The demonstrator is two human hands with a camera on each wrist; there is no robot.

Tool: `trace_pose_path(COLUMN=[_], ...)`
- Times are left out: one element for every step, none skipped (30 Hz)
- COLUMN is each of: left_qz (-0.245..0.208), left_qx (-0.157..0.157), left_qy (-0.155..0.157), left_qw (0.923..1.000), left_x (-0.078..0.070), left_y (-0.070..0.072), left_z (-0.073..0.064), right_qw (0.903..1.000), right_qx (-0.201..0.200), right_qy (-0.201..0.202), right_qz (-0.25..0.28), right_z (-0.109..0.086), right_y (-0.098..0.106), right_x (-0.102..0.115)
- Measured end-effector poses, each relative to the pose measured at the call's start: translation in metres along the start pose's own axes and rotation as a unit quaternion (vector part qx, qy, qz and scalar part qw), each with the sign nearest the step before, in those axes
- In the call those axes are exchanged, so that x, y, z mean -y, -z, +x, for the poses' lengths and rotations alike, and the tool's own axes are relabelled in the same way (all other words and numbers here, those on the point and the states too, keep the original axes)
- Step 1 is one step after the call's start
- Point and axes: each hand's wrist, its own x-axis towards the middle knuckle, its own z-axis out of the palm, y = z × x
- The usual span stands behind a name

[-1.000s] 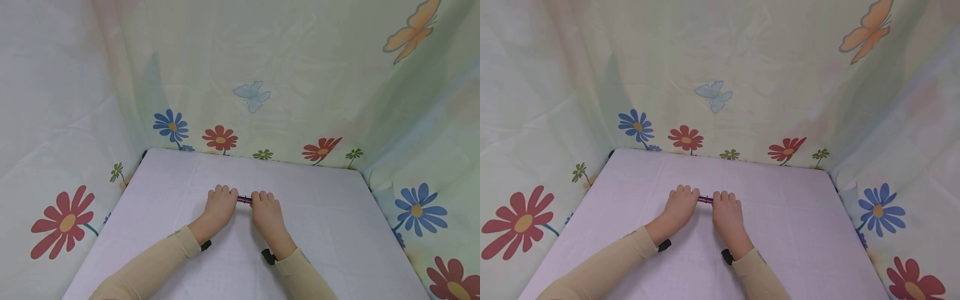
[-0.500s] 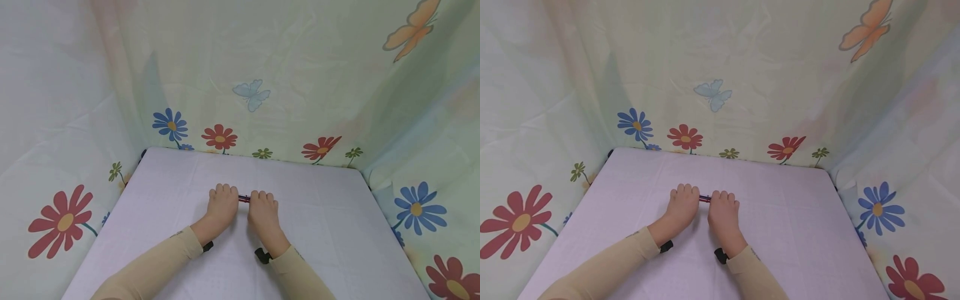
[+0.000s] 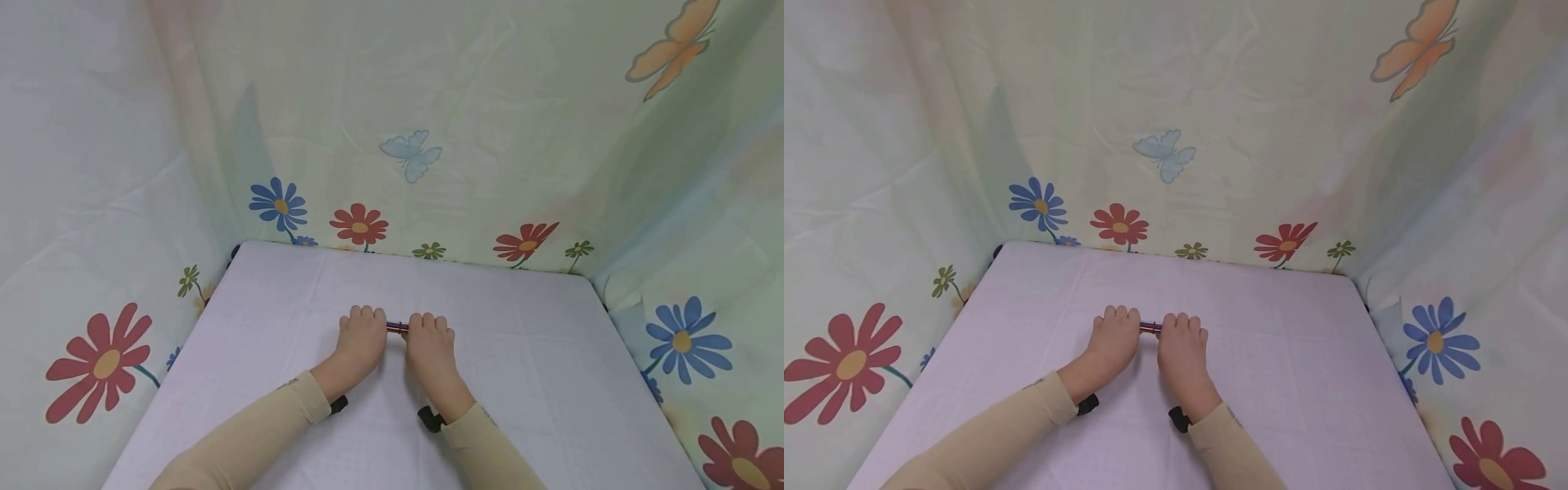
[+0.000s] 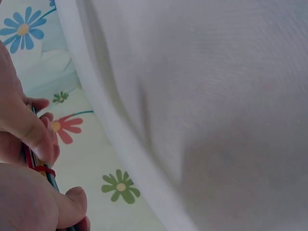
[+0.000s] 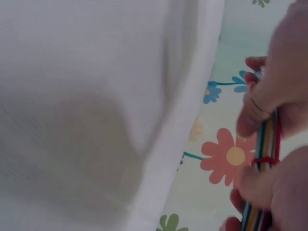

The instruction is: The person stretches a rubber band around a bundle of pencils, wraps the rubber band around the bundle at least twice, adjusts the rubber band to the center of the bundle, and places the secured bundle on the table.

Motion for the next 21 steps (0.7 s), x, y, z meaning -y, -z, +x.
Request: trace_pose_path(left_qz=[0.002,0.006,0.009,0.010,0.010,0.012,0.011,0.012,0.012,0.010,0.011,0.011,0.008,0.007,0.006,0.004,0.003,0.002,0.003,0.005,0.007], left_qx=[-0.002,-0.008,-0.014,-0.021,-0.028,-0.034,-0.039,-0.045,-0.047,-0.049,-0.050,-0.048,-0.046,-0.044,-0.041,-0.040,-0.040,-0.041,-0.044,-0.050,-0.058], left_qy=[-0.002,-0.005,-0.007,-0.008,-0.009,-0.010,-0.009,-0.008,-0.006,-0.005,-0.004,-0.003,-0.002,-0.003,-0.003,-0.003,-0.004,-0.005,-0.007,-0.009,-0.013], left_qw=[1.0000,0.9999,0.9998,0.9997,0.9995,0.9993,0.9991,0.9989,0.9988,0.9987,0.9987,0.9988,0.9989,0.9990,0.9991,0.9992,0.9992,0.9992,0.9990,0.9987,0.9982], left_x=[0.001,0.002,0.003,0.003,0.004,0.004,0.003,0.003,0.002,0.002,0.001,0.000,0.000,0.000,-0.001,-0.001,-0.001,-0.001,-0.001,-0.001,-0.001], left_y=[-0.001,-0.002,-0.003,-0.003,-0.004,-0.004,-0.004,-0.004,-0.005,-0.005,-0.006,-0.006,-0.007,-0.008,-0.008,-0.009,-0.010,-0.011,-0.011,-0.012,-0.013], left_z=[0.000,0.001,0.001,0.001,0.002,0.002,0.002,0.002,0.002,0.002,0.002,0.001,0.001,0.000,-0.001,-0.001,-0.002,-0.003,-0.003,-0.004,-0.004], right_qw=[0.9999,0.9997,0.9994,0.9991,0.9988,0.9986,0.9984,0.9985,0.9986,0.9988,0.9990,0.9992,0.9994,0.9995,0.9993,0.9991,0.9987,0.9984,0.9983,0.9984,0.9985], right_qx=[0.009,0.017,0.024,0.029,0.034,0.037,0.038,0.038,0.036,0.035,0.034,0.032,0.032,0.032,0.033,0.035,0.038,0.039,0.039,0.037,0.033], right_qy=[0.005,0.012,0.018,0.024,0.028,0.030,0.032,0.031,0.029,0.026,0.021,0.014,0.006,-0.004,-0.014,-0.023,-0.032,-0.038,-0.041,-0.041,-0.039], right_qz=[0.005,0.011,0.016,0.020,0.023,0.026,0.027,0.026,0.026,0.025,0.022,0.016,0.010,0.004,-0.001,-0.007,-0.012,-0.014,-0.015,-0.016,-0.018], right_z=[0.000,0.000,0.000,0.000,0.000,0.000,-0.001,-0.001,-0.001,-0.001,-0.001,-0.001,-0.001,-0.001,-0.002,-0.002,-0.003,-0.003,-0.004,-0.004,-0.004], right_y=[0.002,0.003,0.004,0.005,0.006,0.007,0.008,0.008,0.009,0.009,0.010,0.010,0.010,0.010,0.009,0.009,0.009,0.008,0.007,0.007,0.006], right_x=[-0.001,-0.001,-0.002,-0.003,-0.003,-0.003,-0.003,-0.003,-0.002,-0.001,0.001,0.002,0.004,0.005,0.006,0.008,0.009,0.010,0.010,0.010,0.010])
